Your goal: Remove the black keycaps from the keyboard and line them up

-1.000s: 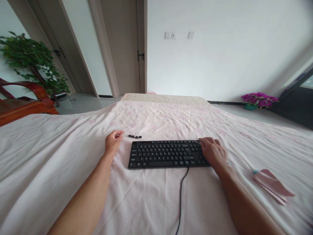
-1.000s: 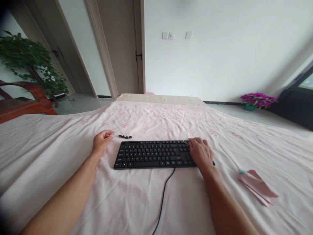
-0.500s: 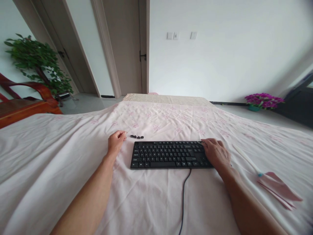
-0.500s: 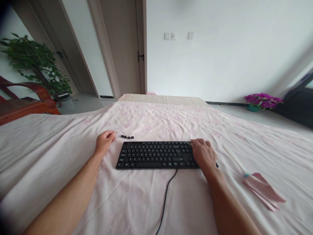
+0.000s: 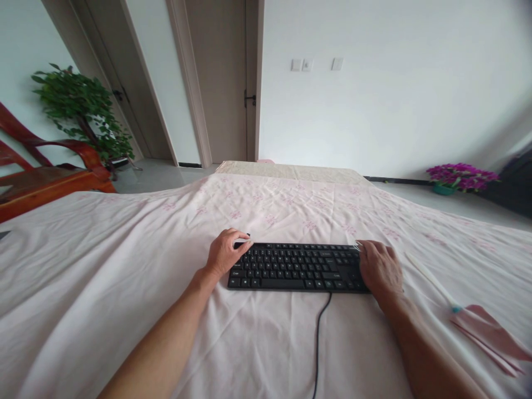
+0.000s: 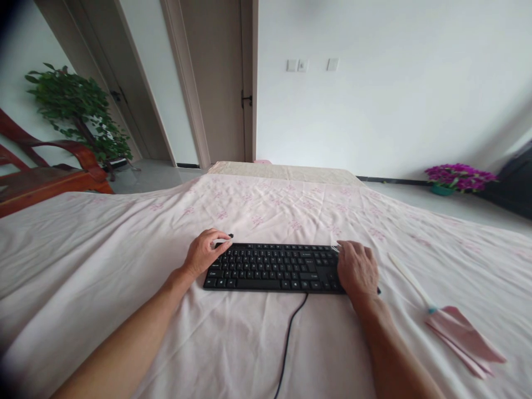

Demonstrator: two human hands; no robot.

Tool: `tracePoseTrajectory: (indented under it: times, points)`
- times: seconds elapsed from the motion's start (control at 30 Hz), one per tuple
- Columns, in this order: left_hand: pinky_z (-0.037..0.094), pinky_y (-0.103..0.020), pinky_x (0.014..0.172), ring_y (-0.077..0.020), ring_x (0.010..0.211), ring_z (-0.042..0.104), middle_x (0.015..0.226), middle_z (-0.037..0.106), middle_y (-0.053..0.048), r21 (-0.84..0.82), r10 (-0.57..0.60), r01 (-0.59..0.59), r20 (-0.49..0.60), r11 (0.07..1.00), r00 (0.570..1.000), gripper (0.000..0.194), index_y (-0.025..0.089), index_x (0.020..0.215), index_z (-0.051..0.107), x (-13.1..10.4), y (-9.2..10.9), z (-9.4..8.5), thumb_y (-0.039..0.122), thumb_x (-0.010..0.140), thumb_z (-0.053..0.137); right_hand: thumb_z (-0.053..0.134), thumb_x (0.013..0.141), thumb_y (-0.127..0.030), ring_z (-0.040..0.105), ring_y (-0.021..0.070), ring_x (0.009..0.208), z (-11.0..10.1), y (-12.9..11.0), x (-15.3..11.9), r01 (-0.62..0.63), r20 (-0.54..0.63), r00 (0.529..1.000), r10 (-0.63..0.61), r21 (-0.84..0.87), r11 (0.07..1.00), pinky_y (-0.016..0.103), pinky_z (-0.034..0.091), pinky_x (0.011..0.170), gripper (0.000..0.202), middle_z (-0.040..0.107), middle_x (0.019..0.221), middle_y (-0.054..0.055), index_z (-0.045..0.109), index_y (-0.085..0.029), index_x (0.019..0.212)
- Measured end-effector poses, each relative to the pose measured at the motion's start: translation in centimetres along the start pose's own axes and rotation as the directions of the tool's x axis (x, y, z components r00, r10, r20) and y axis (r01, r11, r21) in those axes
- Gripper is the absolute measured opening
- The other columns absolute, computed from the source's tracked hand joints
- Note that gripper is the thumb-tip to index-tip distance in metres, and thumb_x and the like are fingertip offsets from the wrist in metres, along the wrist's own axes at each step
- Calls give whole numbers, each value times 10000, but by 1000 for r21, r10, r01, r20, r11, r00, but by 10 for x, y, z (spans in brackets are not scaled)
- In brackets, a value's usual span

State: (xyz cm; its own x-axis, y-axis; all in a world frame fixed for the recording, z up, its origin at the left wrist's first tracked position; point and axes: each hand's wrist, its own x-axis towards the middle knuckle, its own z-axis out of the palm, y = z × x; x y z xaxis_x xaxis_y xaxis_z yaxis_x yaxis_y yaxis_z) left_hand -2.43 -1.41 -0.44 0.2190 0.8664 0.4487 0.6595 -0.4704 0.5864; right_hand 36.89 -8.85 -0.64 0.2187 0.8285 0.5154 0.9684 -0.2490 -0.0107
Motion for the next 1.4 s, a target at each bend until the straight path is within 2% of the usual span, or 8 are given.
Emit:
tracePoseTrajectory:
  times: [0.27,0.47,0.7,0.9,1.0,1.13,1.23,1.4]
  points:
    - [366,-380,937,-241,1056,518,1086,622,-56,235,129,-174,198,956,972,395,265,1158,592,-10,24,17,505,851,518,332,950,-396,500,245,895,-27,-13,5,-85,-61,995,80,-83,993,358,333,755,365,619,994,90,642,-230,1049]
    - [362,-394,908,-239,1025,493,1081,570,-73,342,142,-224,246,913,959,379,270,1197,535,-11,19,26,467,874,504,289,945,-420,596,223,811,-41,-21,23,-143,79,989,126,274,951,333,395,688,402,672,930,55,600,-264,1146]
    - [370,-399,885,-242,1003,489,1057,558,-75,346,135,-227,270,910,953,367,266,1161,544,-7,20,25,480,865,512,575,788,-458,583,151,670,-52,-91,44,-313,368,927,-74,867,386,270,482,591,453,633,884,51,576,-181,1147]
    - [373,-406,907,-241,1019,511,1060,585,-71,272,131,-201,257,941,958,375,269,1150,564,-7,21,22,495,853,525,637,742,-408,589,146,661,-37,-153,53,-277,316,930,-188,938,210,267,497,567,446,636,838,46,568,-150,1099]
    - [396,-379,918,-219,1005,550,1028,623,-55,104,131,-152,183,983,974,315,267,1102,606,-6,19,20,459,890,474,568,789,-428,607,162,648,-26,-170,56,-278,335,919,-207,924,264,263,477,543,395,654,777,45,565,-155,1073]
    - [446,-311,911,-181,994,599,1024,661,-59,-206,-71,44,-126,978,989,359,221,1013,639,2,0,13,369,947,319,437,880,-442,626,186,732,-33,-183,66,-70,247,946,-211,790,609,267,433,628,308,672,780,46,599,-200,983]
    - [466,-314,899,-189,985,625,1036,680,-70,-310,-319,217,-329,925,889,363,198,1015,639,8,-30,5,366,923,330,424,906,-399,614,208,821,-38,-195,78,189,189,920,-344,554,811,272,381,669,267,675,826,52,626,-229,949]
    - [493,-315,809,-209,913,650,999,704,-70,-358,-535,416,-367,836,761,328,197,990,660,12,-68,-3,368,854,415,477,868,-254,614,201,839,-10,-209,88,322,458,738,-496,406,855,263,366,671,197,690,907,73,660,-195,906]
